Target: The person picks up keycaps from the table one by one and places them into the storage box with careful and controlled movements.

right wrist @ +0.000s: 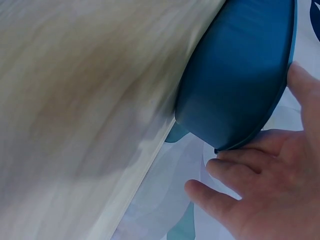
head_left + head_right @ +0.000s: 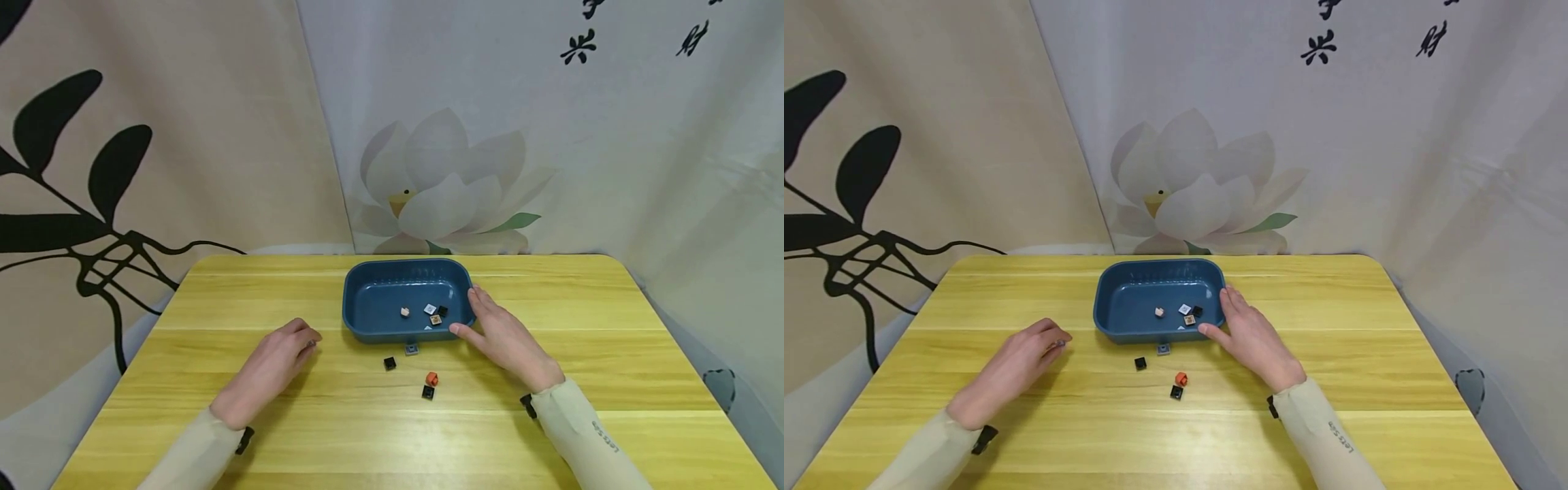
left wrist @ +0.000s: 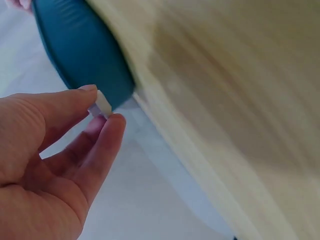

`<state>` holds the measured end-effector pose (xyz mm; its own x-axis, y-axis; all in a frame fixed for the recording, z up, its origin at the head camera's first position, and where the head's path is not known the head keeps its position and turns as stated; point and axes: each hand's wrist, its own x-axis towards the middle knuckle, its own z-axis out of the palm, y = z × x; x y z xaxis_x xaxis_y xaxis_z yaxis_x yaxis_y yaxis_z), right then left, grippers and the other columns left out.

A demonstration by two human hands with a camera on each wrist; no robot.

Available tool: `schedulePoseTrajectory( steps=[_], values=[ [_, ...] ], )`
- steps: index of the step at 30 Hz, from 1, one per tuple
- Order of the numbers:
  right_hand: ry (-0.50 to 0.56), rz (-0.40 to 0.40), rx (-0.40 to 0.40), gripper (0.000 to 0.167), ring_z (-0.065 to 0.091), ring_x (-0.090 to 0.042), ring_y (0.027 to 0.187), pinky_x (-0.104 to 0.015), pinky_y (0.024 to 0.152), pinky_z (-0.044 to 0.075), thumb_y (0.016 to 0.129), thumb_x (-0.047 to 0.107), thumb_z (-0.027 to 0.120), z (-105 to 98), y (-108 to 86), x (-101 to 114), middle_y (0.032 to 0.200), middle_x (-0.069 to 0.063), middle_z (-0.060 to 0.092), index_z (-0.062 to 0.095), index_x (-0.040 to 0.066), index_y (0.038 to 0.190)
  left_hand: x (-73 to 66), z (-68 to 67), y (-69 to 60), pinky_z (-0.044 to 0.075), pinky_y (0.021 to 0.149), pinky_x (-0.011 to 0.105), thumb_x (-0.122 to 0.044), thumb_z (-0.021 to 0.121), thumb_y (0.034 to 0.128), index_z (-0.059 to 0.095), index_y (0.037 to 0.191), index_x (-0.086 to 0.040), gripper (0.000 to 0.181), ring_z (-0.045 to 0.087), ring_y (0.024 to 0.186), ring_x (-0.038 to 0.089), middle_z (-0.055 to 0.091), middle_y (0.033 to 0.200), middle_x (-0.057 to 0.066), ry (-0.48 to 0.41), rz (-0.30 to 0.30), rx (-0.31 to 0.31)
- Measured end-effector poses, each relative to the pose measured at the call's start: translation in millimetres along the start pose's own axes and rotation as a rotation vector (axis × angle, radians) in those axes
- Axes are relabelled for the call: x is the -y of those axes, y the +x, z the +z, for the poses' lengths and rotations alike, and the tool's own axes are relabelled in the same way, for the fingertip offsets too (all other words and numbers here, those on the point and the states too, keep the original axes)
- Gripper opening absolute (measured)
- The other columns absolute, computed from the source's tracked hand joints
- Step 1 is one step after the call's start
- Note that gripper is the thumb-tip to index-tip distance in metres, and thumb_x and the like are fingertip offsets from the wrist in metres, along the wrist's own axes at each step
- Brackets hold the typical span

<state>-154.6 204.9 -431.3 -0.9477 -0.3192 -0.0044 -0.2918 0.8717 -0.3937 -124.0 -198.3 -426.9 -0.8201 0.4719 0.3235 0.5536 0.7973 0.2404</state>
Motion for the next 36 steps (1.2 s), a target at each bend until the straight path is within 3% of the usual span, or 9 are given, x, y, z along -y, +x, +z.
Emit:
schedulePoseTrajectory(
  steps=[9,16,28,36],
  values=[
    [0.003,0.004,-0.002,0.094,0.026,-0.041,0.153,-0.056,0.119,0.03,0.102,0.063,0.052,0.3,-0.4,0.0,0.169,-0.023,0.019,0.026,-0.006,0.16,-27.6,-1.3,36.7,0.058,0.072,0.029,0.001,0.08,0.089,0.078,0.104,-0.002,0.015,0.065,0.083,0.016,0.066,0.1,0.006,-0.042,0.015,-0.041],
    [0.008,0.004,-0.003,0.094,0.026,-0.041,0.153,-0.056,0.119,0.03,0.102,0.063,0.052,1.4,-0.5,-0.2,0.169,-0.023,0.019,0.025,-0.006,0.16,-46.5,-0.1,62.4,0.057,0.071,0.024,-0.006,0.079,0.0922,0.078,0.106,-0.004,0.014,0.061,0.082,0.013,0.065,0.101,0.004,-0.052,0.03,-0.031],
    [0.007,0.001,-0.004,0.094,0.026,-0.041,0.153,-0.056,0.12,0.03,0.101,0.063,0.052,2.0,-0.7,0.5,0.168,-0.023,0.019,0.026,-0.006,0.16,-59.9,11.8,100.8,0.058,0.076,0.027,-0.01,0.077,0.0946,0.079,0.107,-0.006,0.013,0.064,0.085,0.015,0.066,0.102,0.004,-0.042,0.021,0.016],
    [0.003,0.0,-0.008,0.094,0.027,-0.041,0.152,-0.056,0.119,0.03,0.102,0.063,0.053,1.3,0.3,0.4,0.168,-0.024,0.02,0.026,-0.006,0.16,-61.1,23.6,116.6,0.059,0.082,0.028,-0.012,0.075,0.0963,0.079,0.11,-0.007,0.015,0.066,0.091,0.016,0.067,0.106,0.005,-0.031,-0.002,0.058]
  ],
)
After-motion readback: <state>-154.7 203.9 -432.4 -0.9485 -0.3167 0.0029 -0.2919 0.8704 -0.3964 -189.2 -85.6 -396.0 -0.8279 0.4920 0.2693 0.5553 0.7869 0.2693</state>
